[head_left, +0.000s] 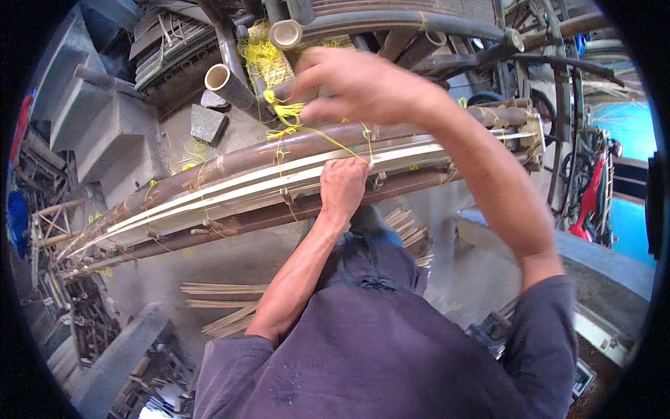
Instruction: The person repeatedly ties thin wooden strips to a horizontal bamboo frame using yellow string. They pick up a strip, place it on the frame, and wrap the string around it multiple times to secure it. The process is repeated several times throughout the clip.
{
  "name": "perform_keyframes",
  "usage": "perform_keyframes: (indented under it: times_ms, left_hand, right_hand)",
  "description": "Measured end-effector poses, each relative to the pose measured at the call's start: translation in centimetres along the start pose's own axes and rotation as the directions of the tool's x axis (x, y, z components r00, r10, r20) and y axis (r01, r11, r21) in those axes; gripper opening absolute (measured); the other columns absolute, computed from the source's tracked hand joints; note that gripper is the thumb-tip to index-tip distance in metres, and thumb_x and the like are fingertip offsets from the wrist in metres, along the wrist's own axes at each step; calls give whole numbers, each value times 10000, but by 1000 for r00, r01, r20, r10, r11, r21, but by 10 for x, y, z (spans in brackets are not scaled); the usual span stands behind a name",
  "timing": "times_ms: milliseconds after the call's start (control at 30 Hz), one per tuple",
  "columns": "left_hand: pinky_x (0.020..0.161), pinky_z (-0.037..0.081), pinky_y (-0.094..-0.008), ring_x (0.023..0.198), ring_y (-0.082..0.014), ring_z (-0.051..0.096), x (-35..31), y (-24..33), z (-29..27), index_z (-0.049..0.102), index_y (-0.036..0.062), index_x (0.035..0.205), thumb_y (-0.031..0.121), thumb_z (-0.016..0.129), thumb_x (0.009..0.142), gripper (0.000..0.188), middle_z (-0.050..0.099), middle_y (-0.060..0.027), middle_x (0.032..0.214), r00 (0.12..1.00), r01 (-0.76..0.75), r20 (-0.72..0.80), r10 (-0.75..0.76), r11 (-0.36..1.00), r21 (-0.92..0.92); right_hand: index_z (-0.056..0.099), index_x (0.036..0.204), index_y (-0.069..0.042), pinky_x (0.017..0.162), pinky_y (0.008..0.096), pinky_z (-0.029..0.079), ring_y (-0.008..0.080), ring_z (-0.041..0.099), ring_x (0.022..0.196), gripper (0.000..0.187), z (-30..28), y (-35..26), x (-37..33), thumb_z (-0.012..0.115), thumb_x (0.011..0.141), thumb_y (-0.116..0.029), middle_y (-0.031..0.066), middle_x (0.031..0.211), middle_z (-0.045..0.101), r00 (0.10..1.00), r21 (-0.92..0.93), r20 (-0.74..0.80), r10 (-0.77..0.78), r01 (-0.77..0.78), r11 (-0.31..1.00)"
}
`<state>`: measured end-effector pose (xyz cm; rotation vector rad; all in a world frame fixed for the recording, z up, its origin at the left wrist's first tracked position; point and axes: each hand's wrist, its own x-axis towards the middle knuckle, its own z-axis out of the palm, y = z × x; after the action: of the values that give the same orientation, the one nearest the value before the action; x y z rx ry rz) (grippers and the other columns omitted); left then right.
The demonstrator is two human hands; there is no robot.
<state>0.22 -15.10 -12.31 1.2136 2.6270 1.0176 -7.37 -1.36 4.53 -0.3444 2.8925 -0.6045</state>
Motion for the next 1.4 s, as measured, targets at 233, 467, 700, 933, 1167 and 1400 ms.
perform_keyframes:
  times_ms: [233, 467, 700, 933, 1167, 1400]
  left_hand:
    - [680, 476, -406, 753, -258, 648, 5, 0, 15, 659, 102, 858, 229, 630, 849, 130, 662, -94, 757, 997, -39, 74, 37, 999, 22]
    - [680, 463, -409, 711, -305, 617, 2, 8, -4, 635, 78, 823, 217, 630, 854, 143, 628, -108, 720, 999, -22, 39, 17, 989, 143]
    - [664, 460, -414, 711, -315, 619, 14, 16, 2, 679, 92, 900, 216, 621, 862, 142, 646, -129, 737, 995, -6, 96, -4, 995, 103]
    - [677, 469, -405, 753, -294, 630, 10, 17, 1, 686, 95, 920, 253, 625, 861, 179, 661, -102, 781, 985, 56, 157, -77, 990, 133]
    - [575, 377, -260, 605, -80, 436, 129, 40, -28, 540, 69, 763, 258, 520, 915, 243, 484, 29, 648, 867, 468, 425, -258, 712, -523]
    - [607, 451, -332, 672, -189, 577, 148, -86, 32, 608, 50, 873, 378, 467, 934, 363, 605, -65, 748, 822, 294, 541, -179, 946, -134]
  right_hand:
    - [490, 682, -98, 523, 258, 381, 111, 470, 564, 362, 138, 127, -6, 483, 970, -317, 7, 620, 506, 758, 985, -55, 650, 149, -92]
    - [700, 943, -53, 815, 391, 507, 289, 667, 890, 401, 73, 74, -40, 659, 815, -431, 110, 1011, 695, 776, 44, 248, 580, -608, 793]
    - [665, 856, -22, 663, 396, 488, 237, 643, 747, 306, 144, 128, 3, 541, 876, -301, 120, 825, 685, 716, 955, -112, 689, -115, 275]
    - [571, 732, -45, 630, 419, 495, 297, 628, 656, 211, 166, 1, -165, 540, 847, -218, 142, 661, 622, 995, 777, 57, -86, 10, 630]
    - [621, 750, -66, 631, 438, 533, 321, 663, 714, 163, 230, -2, -150, 567, 812, -207, 146, 763, 665, 998, 519, 47, 38, -57, 853]
    - [665, 832, -66, 791, 393, 515, 284, 613, 965, 179, 218, -11, -150, 618, 769, -227, 141, 952, 660, 988, 359, 152, -10, -46, 932]
